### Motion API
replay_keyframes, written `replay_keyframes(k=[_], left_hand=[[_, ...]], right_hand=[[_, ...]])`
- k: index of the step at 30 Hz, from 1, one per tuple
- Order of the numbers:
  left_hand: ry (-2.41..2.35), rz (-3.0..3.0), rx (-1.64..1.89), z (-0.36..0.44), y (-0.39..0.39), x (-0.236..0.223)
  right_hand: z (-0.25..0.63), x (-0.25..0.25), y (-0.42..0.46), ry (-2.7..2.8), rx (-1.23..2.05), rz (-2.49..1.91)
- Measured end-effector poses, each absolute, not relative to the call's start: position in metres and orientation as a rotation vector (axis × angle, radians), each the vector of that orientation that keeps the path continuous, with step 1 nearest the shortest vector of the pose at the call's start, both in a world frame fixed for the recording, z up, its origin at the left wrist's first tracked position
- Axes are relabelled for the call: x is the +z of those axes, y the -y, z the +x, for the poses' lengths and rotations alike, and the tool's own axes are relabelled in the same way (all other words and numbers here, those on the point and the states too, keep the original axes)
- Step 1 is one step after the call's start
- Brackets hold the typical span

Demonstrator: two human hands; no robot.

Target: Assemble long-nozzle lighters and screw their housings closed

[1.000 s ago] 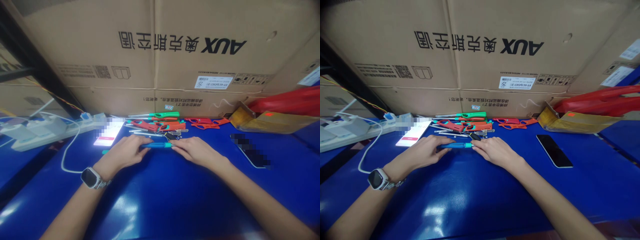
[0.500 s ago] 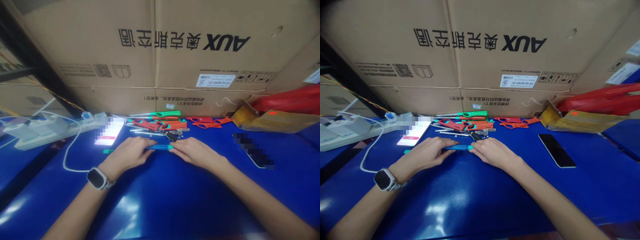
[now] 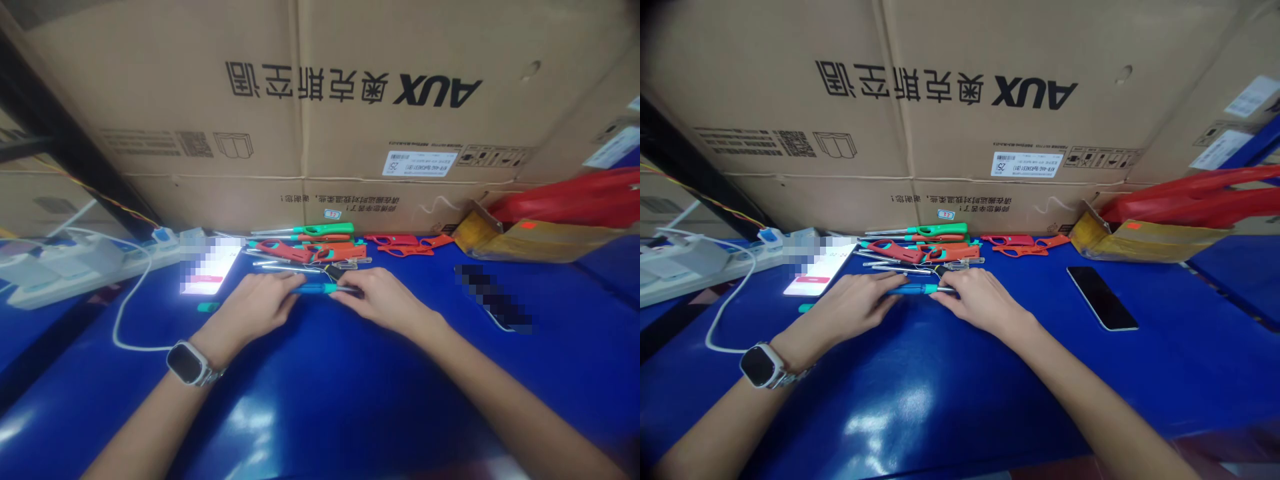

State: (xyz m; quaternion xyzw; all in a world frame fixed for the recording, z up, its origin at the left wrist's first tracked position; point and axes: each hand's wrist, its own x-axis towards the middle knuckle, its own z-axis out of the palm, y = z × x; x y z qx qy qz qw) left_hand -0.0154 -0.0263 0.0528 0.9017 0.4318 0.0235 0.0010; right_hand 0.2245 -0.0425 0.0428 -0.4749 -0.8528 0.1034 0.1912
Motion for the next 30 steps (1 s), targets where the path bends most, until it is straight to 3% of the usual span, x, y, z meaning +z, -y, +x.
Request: replay_keyframes(k=[12,30], left_hand=[[-1.058,2.723,0.24,-0.015,0.026,0.045],[-1.072,2.78,0.18,-0.008,0.032,0.046]], right_hand=[[0.235,0.054,0.048,2.657,0.177,-1.201],[0.225,0.049,0.054,2.698,0.12,-1.212]])
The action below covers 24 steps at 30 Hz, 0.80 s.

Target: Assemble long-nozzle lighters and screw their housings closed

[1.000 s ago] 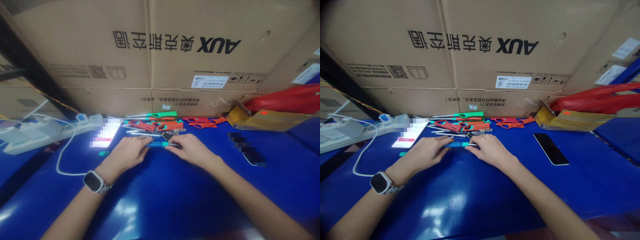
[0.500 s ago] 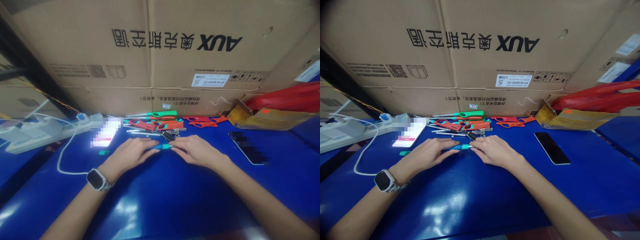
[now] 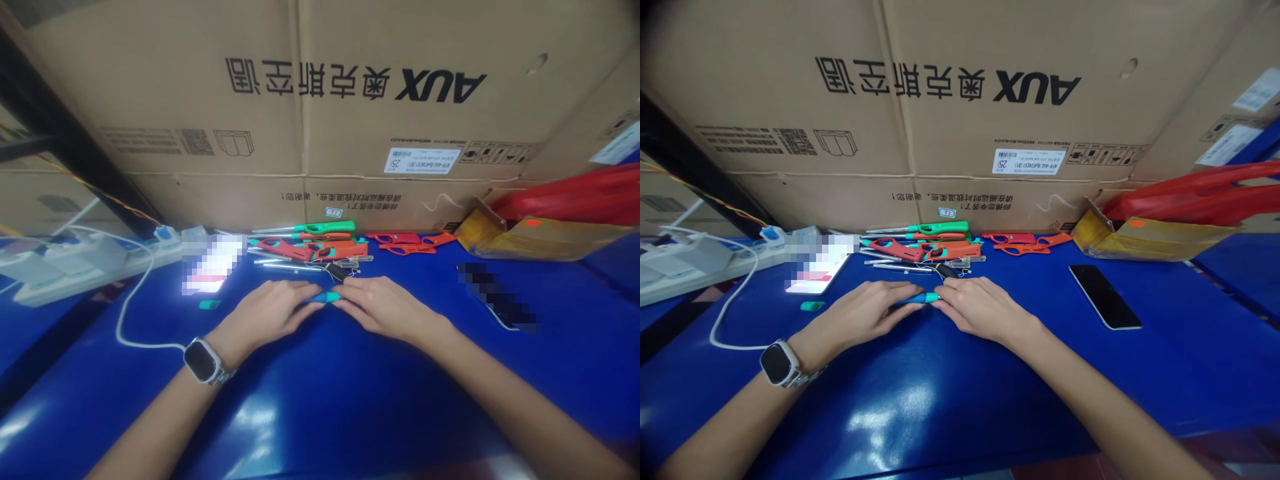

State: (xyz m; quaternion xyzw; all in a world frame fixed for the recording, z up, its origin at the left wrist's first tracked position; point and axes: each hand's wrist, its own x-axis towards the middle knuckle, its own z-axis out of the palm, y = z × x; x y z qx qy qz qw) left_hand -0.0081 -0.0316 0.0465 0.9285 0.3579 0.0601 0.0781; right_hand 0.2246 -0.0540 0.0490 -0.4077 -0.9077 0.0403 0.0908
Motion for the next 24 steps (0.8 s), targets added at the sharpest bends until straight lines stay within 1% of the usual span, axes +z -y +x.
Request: replay_keyframes(k=[9,12,18,22,24], left_hand=[[-1.281,2.816,0.014,0.003,0.037,0.044],[-1.34,2.801,-0.034,0.003,0.035,0.041],[-1.389,2.676,0.052,0.004,0.032,0.045],[-1.331,2.561,0.234,0.003,0.03,0.046],[-1.285,2.53,0.243,0.002,0.029,0.046]], right_hand=[[0.218,0.044,0.054,2.697,-0.031,-1.097],[0.216,0.043,0.053,2.694,-0.035,-1.102],[0.213,0.049,0.049,2.64,0.007,-1.208],[0.217,0.055,0.048,2.576,-0.065,-1.244],[0.219,0.056,0.048,2.6,-0.119,-1.192]])
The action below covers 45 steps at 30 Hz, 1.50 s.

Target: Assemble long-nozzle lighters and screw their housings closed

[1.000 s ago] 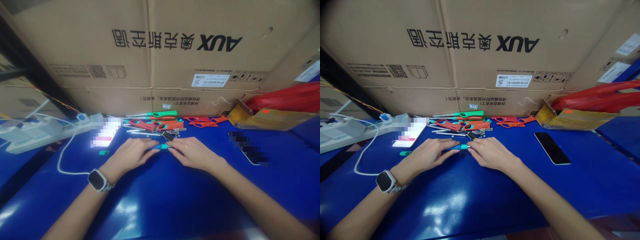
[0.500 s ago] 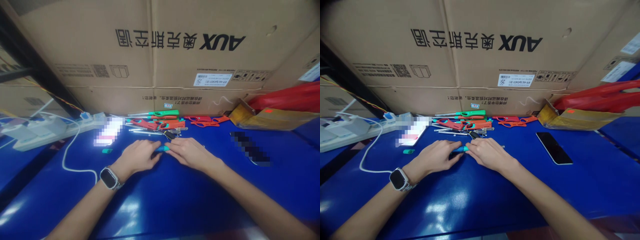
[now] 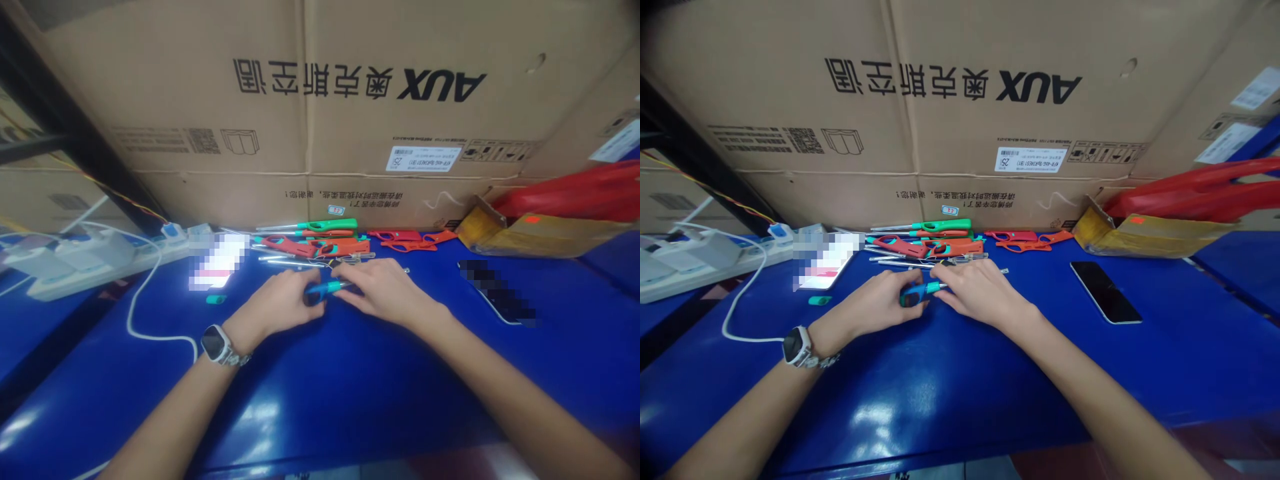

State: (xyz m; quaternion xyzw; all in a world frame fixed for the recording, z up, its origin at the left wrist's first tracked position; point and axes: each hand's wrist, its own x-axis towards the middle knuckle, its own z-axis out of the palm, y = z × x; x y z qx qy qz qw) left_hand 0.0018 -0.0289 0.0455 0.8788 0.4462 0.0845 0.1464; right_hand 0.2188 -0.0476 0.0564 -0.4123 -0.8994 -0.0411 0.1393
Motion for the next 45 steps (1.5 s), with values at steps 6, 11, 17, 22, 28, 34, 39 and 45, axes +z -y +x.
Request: replay_keyframes(k=[6,11,17,22,28,34,39,45], left_hand=[[-1.364,2.52,0.138,0.003,0.031,0.043],[-1.387,2.478,0.125,0.003,0.031,0.04],[-1.398,2.443,0.08,0.003,0.032,0.041],[-1.359,2.425,0.099,0.002,0.031,0.039],[-1.36,2.445,0.098,0.001,0.028,0.031],[-1.456,2.528,0.153,0.002,0.027,0.035],[-1.465,2.493,0.246,-0.003,0.025,0.038],[-1.446,2.173,0.659,0.001,0.022,0.036]], right_hand=[[0.217,0.058,0.046,2.727,-0.219,-1.043],[0.211,0.063,0.047,2.826,-0.146,-1.058],[0.206,0.068,0.044,2.85,0.182,-1.061],[0.205,0.071,0.039,2.761,0.456,-1.049],[0.201,0.073,0.035,2.796,0.431,-1.079],[0.201,0.073,0.036,2.746,0.066,-1.189],[0.213,0.067,0.052,2.437,-0.2,-1.055],[0.208,0.038,0.072,1.965,0.035,-1.022]])
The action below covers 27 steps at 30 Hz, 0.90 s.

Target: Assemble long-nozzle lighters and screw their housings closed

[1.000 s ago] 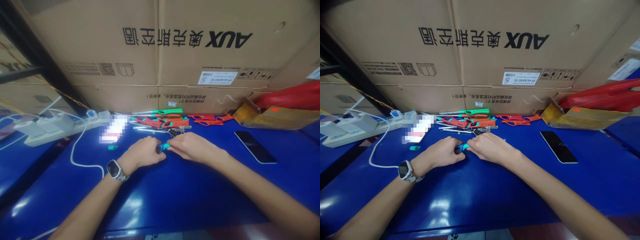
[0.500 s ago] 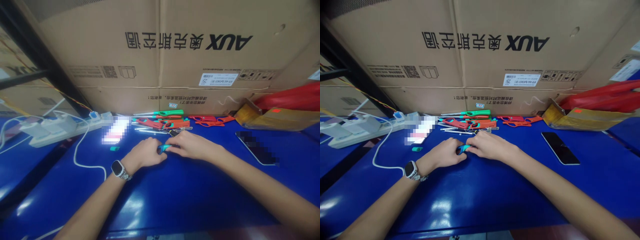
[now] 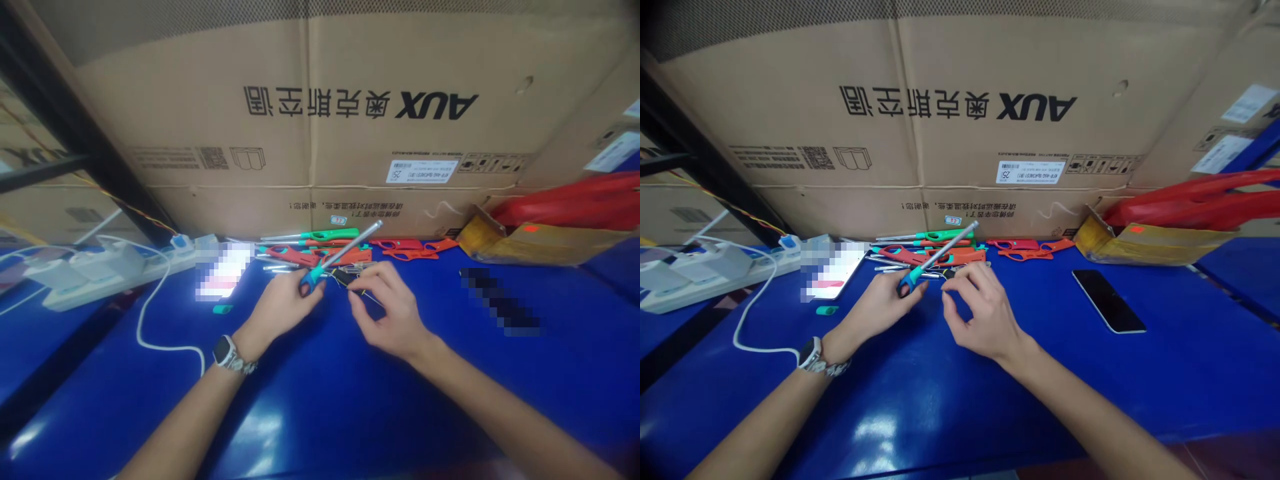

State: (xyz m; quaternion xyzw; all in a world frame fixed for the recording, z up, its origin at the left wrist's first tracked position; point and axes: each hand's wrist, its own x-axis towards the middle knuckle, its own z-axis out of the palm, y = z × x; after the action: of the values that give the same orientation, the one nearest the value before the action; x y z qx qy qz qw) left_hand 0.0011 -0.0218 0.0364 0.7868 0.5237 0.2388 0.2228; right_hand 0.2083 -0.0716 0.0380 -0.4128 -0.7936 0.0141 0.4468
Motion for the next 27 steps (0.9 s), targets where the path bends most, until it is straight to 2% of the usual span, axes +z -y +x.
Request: replay_keyframes(k=[6,12,14,19,27], left_hand=[[-1.156,1.586,1.091,0.029,0.025,0.033],[-0.908,1.176,1.199,0.043,0.023,0.023],[-0.89,1.168,1.215,0.039,0.02,0.024],[-0.878,1.117,1.367,0.025,0.012,0.033],[-0.907,1.135,1.262,0.023,0.012,0.022]], right_hand=[[0.178,0.02,0.061,1.894,0.833,-1.125],[0.171,0.014,0.058,1.808,1.009,-1.07],[0.174,0.012,0.058,1.788,1.01,-1.086],[0.183,0.012,0.06,1.839,0.771,-1.217],[0.192,0.019,0.062,1.865,0.667,-1.389]])
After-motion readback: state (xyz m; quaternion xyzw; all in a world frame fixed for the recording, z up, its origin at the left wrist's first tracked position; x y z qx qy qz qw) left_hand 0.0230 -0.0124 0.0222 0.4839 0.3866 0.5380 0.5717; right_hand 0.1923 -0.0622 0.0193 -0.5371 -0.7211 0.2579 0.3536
